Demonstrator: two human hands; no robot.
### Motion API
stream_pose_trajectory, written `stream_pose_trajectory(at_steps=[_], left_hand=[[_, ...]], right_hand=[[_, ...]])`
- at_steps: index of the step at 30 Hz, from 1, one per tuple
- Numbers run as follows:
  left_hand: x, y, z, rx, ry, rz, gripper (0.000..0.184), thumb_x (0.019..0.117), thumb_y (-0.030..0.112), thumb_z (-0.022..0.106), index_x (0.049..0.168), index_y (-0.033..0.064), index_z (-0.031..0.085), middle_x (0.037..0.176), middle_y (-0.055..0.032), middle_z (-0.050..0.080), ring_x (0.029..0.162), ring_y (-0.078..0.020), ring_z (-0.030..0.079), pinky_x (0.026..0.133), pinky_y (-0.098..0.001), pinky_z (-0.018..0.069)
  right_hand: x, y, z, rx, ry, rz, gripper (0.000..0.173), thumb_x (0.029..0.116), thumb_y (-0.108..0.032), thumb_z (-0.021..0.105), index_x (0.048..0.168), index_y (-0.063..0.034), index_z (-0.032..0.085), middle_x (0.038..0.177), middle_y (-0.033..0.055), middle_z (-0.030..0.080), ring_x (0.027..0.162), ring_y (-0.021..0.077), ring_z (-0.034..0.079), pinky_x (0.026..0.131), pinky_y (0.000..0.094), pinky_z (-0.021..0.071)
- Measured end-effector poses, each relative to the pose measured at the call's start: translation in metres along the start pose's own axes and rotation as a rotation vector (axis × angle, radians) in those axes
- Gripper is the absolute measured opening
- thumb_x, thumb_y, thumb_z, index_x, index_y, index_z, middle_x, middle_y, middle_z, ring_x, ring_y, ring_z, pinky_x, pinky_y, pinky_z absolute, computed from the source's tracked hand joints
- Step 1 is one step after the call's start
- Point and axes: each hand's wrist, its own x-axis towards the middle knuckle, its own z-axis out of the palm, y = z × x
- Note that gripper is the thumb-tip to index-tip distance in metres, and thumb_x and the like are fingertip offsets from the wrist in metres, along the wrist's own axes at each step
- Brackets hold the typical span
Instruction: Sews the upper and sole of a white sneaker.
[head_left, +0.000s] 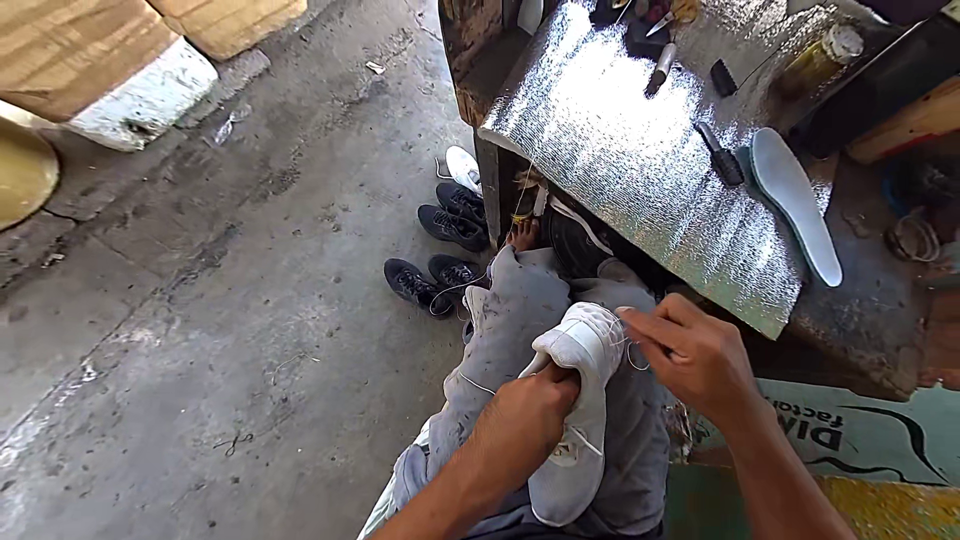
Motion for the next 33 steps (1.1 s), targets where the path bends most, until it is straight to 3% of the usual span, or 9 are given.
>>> stream_pose_trajectory(at_steps=[4, 9, 12, 16, 18, 20, 22, 26, 33], left_hand=[[-0.002, -0.002, 0.002, -0.04, -0.001, -0.021, 0.017, 0.0876, -0.005, 0.06, 0.095, 0.006, 0.071, 0.101, -0.0126, 0.072, 0.082, -0.0289, 0.073, 0.065, -0.0462, 0.0606], [-0.004, -0.002, 0.003, -0.081, 0.025, -0.019, 0.019, 0.0881, -0.004, 0.06, 0.097, 0.0073, 0.071, 0.102, -0.0116, 0.073, 0.085, -0.0276, 0.074, 0.067, -0.046, 0.0611], [-0.007, -0.004, 0.003, -0.097, 0.032, -0.047, 0.021, 0.0882, -0.004, 0.059, 0.1, 0.0075, 0.072, 0.104, -0.0125, 0.072, 0.085, -0.0288, 0.074, 0.066, -0.0477, 0.0609], [-0.006, -0.005, 0.004, -0.085, 0.041, -0.049, 0.018, 0.0876, -0.003, 0.061, 0.097, 0.0077, 0.071, 0.1, -0.0126, 0.072, 0.081, -0.0295, 0.073, 0.063, -0.0473, 0.0601], [-0.003, -0.006, 0.004, -0.079, 0.037, -0.04, 0.017, 0.0881, -0.003, 0.06, 0.096, 0.008, 0.07, 0.099, -0.0127, 0.072, 0.079, -0.0295, 0.073, 0.062, -0.047, 0.0597], [-0.002, -0.003, 0.003, -0.096, 0.002, -0.057, 0.016, 0.0896, -0.003, 0.059, 0.097, 0.0069, 0.07, 0.099, -0.0145, 0.071, 0.081, -0.0312, 0.073, 0.064, -0.0484, 0.0596], [-0.001, 0.0, 0.001, -0.093, -0.032, -0.092, 0.016, 0.0905, -0.003, 0.058, 0.1, 0.0048, 0.069, 0.101, -0.0172, 0.071, 0.082, -0.0341, 0.073, 0.065, -0.0506, 0.0594], [-0.031, -0.007, -0.012, -0.003, 0.152, -0.159, 0.027, 0.0917, -0.003, 0.057, 0.113, 0.0082, 0.07, 0.103, -0.0141, 0.068, 0.071, -0.0285, 0.071, 0.056, -0.046, 0.0597], [-0.126, -0.094, -0.031, -0.041, 0.164, -0.288, 0.021, 0.0886, 0.001, 0.049, 0.086, 0.0058, 0.069, 0.107, -0.0087, 0.071, 0.093, -0.0231, 0.071, 0.076, -0.0447, 0.06]], right_hand=[[0.012, -0.002, 0.006, 0.071, -0.139, -0.069, 0.022, 0.0982, -0.023, 0.06, 0.104, -0.0192, 0.081, 0.079, 0.001, 0.061, 0.06, 0.013, 0.058, 0.049, 0.0331, 0.0481], [-0.017, 0.016, -0.025, 0.363, -0.419, 0.064, 0.024, 0.1036, -0.03, 0.052, 0.1, -0.015, 0.07, 0.146, 0.0026, 0.054, 0.08, 0.0038, 0.062, 0.065, 0.0284, 0.0554], [-0.079, 0.053, -0.043, 0.35, -0.542, 0.228, 0.026, 0.1034, -0.034, 0.053, 0.099, -0.0173, 0.072, 0.155, -0.0006, 0.051, 0.112, 0.0092, 0.067, 0.085, 0.034, 0.0601], [-0.159, 0.121, -0.034, 0.048, -0.771, 0.812, 0.021, 0.1031, -0.016, 0.057, 0.111, -0.0064, 0.074, 0.142, 0.012, 0.062, 0.128, 0.0328, 0.06, 0.105, 0.0607, 0.0468], [-0.157, 0.107, -0.024, -0.027, -0.561, 0.907, 0.03, 0.1025, -0.018, 0.06, 0.127, -0.0021, 0.068, 0.138, 0.0232, 0.062, 0.123, 0.0429, 0.062, 0.1, 0.0691, 0.0468], [-0.127, 0.055, -0.012, 0.105, -0.19, 0.706, 0.051, 0.1007, -0.034, 0.061, 0.141, -0.0028, 0.058, 0.149, 0.0213, 0.053, 0.103, 0.0273, 0.069, 0.078, 0.0472, 0.0591], [-0.084, -0.004, 0.009, 0.317, 0.063, 0.461, 0.072, 0.094, -0.052, 0.068, 0.143, -0.0016, 0.054, 0.153, 0.021, 0.048, 0.075, 0.0089, 0.06, 0.056, 0.0263, 0.0478], [-0.04, -0.047, 0.042, 0.241, 0.096, 0.388, 0.082, 0.0841, -0.062, 0.074, 0.139, -0.0035, 0.06, 0.135, 0.0195, 0.06, 0.068, 0.0136, 0.059, 0.055, 0.0322, 0.0513], [-0.034, -0.049, 0.043, 0.118, -0.003, 0.434, 0.072, 0.0886, -0.058, 0.071, 0.133, -0.0017, 0.063, 0.078, 0.0036, 0.061, 0.062, 0.0181, 0.057, 0.054, 0.0391, 0.0511]])
